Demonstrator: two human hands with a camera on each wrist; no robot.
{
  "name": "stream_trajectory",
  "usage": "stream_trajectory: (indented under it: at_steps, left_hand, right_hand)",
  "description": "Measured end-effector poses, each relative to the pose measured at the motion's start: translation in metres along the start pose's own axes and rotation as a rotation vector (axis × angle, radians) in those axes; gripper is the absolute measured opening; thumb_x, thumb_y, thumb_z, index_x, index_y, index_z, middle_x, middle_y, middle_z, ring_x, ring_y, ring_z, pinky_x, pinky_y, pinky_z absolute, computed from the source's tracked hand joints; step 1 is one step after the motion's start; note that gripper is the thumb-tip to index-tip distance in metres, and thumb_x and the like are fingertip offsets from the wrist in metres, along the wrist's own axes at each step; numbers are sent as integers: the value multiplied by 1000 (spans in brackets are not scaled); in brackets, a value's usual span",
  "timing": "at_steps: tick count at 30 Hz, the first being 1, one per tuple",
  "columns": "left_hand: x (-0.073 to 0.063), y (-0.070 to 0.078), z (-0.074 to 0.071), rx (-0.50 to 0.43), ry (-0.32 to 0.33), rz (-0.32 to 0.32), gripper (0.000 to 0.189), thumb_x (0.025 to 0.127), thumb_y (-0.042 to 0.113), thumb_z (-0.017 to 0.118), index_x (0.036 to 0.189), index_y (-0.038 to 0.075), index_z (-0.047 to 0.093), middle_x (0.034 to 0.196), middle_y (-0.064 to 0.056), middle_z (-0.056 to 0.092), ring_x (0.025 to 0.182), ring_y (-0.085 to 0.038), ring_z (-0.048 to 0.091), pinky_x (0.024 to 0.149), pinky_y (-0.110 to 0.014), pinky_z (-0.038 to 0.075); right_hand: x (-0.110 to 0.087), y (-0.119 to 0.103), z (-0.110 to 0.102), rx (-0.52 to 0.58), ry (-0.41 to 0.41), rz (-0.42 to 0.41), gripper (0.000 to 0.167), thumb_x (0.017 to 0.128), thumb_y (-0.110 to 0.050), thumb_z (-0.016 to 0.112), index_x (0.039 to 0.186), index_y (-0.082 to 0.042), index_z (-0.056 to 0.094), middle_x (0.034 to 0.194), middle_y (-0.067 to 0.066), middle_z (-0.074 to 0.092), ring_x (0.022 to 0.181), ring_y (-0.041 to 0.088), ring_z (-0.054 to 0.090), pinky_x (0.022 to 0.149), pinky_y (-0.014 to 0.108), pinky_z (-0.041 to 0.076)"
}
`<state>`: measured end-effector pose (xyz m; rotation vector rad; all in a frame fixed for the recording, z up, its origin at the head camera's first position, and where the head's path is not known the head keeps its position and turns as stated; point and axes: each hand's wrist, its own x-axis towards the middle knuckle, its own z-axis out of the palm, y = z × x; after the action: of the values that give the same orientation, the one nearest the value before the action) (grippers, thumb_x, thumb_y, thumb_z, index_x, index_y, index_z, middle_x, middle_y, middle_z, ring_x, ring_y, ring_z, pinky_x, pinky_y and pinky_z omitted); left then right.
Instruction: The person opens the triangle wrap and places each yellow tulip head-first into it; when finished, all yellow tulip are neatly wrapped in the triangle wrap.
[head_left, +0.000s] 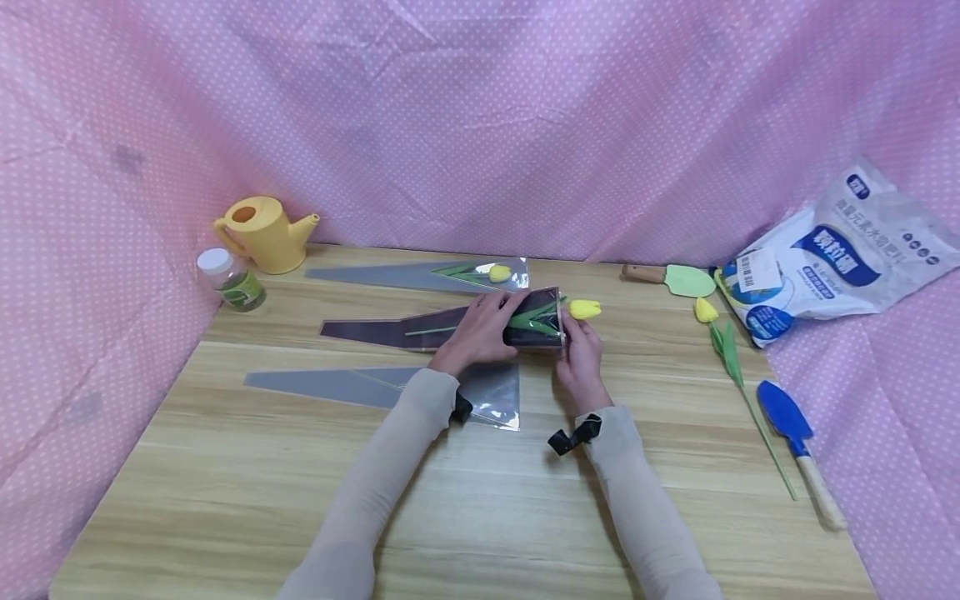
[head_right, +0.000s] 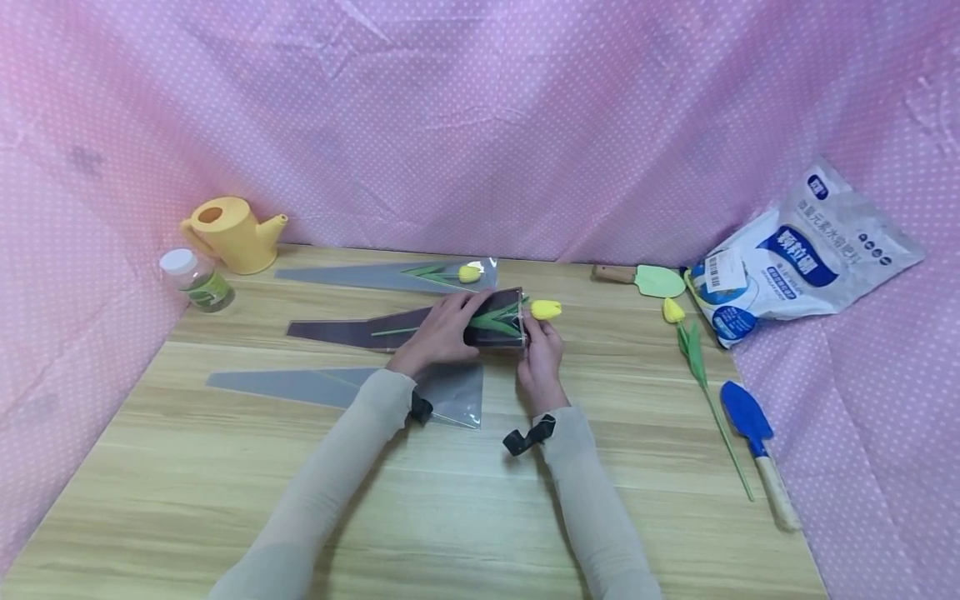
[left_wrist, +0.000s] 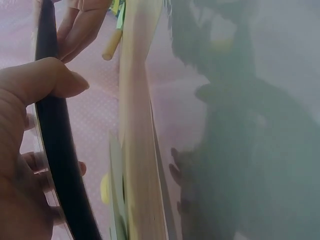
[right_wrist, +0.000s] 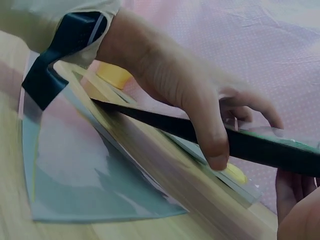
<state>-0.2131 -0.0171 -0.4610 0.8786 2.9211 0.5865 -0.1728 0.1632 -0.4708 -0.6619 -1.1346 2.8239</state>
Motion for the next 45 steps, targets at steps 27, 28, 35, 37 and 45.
stream_trajectory:
  at_steps: [27,28,35,37,45]
  left_hand:
    - [-5,0,-1,-30,22,35,99,78,29,83,158,23,26,148,-10,44,137,-28,44,119,-50,32]
    - [-5,1,-1,-31,22,34,99,78,29,83,158,23,26,148,-10,44,137,-28,44,119,-50,32]
    - [-5,2,-1,-39,26,34,98,78,28,83,158,23,27,148,-9,44,138,-28,44,120,-50,32]
    - [-6,2,-2,-39,26,40,98,77,28,83,158,23,27,148,-10,44,138,-29,44,120,-50,32]
    - [-5,3,-2,-26,24,57,96,77,29,82,157,23,29,146,-10,46,136,-29,45,118,-50,35]
  right_hand:
    - [-11,-28,-24,-372,-60,-234,15,102,-11,55,116,-7,53,90,-9,67,75,5,65,70,17,54]
    - [-11,-28,-24,-375,-58,-240,11,101,-10,56,111,-11,53,89,-10,67,75,5,66,70,17,54]
    - [-11,-24,-24,-421,-44,-283,16,97,-10,63,96,-16,48,85,-12,69,76,4,68,69,19,55]
    - [-10,-22,-24,-434,-36,-298,16,96,-10,64,93,-16,49,83,-12,69,76,5,68,68,20,55]
    - [-11,-18,-24,-540,-15,-290,8,100,-20,61,93,-15,58,86,-12,66,83,10,66,73,21,56]
